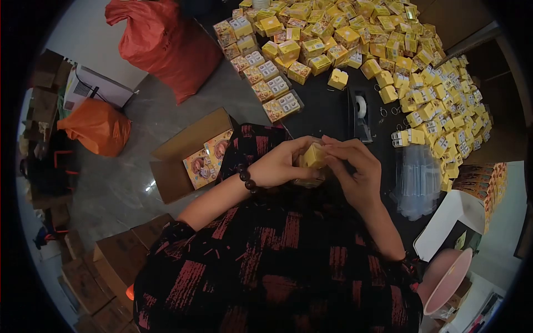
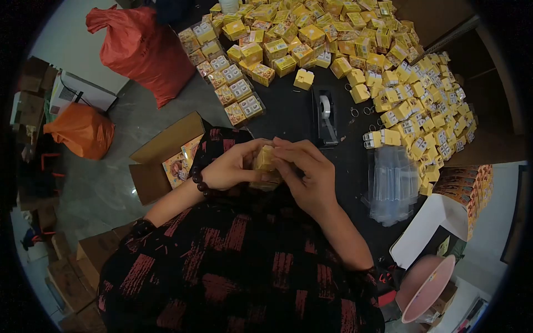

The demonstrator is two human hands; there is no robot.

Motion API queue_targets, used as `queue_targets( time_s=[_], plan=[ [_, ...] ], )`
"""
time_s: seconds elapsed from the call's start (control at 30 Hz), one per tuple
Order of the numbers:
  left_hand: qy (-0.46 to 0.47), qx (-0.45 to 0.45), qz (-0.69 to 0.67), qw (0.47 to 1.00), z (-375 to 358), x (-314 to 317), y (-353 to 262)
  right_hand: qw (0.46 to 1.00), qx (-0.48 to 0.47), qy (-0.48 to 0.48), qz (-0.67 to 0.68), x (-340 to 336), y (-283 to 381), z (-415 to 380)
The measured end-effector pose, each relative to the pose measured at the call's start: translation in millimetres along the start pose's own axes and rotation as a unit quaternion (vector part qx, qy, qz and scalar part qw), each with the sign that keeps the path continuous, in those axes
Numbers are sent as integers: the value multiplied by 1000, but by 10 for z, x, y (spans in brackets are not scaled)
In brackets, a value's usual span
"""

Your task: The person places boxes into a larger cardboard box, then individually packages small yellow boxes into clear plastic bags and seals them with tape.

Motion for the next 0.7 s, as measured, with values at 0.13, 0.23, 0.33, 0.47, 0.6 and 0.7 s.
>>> queue_targets(
  time_s=[0.13, 0.23, 0.33, 0.47, 0.6, 0.7],
  plan=[
    [20, -20, 4, 1000, 99, 29, 104, 998, 61, 25, 18, -138, -156, 13],
    [64, -35, -31, 997, 133, 96, 141, 995, 58, 81, 31, -196, -229, -24],
    [8, -165, -227, 960, 120, 208, 175, 995, 20, 93, -7, -256, -158, -67],
    [-19, -169, -96, 981, 277, 324, 136, 990, -59, -7, -127, -399, -221, -220],
    [-19, -169, -80, 982, 595, 302, 289, 958, 155, -207, -125, -832, -844, -163],
    [-1, -102, 17, 995, 932, 259, 758, 946, 300, -121, -19, -931, -1584, -194]
  ],
)
Point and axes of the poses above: each hand's wrist, its own z-axis towards the middle knuckle, its own x-axis out of the palm, y = z × x, the point moved 5 cm from there along z, towards the middle knuckle, and after that the axes turned 13 degrees about -y, right-handed, at the moved point
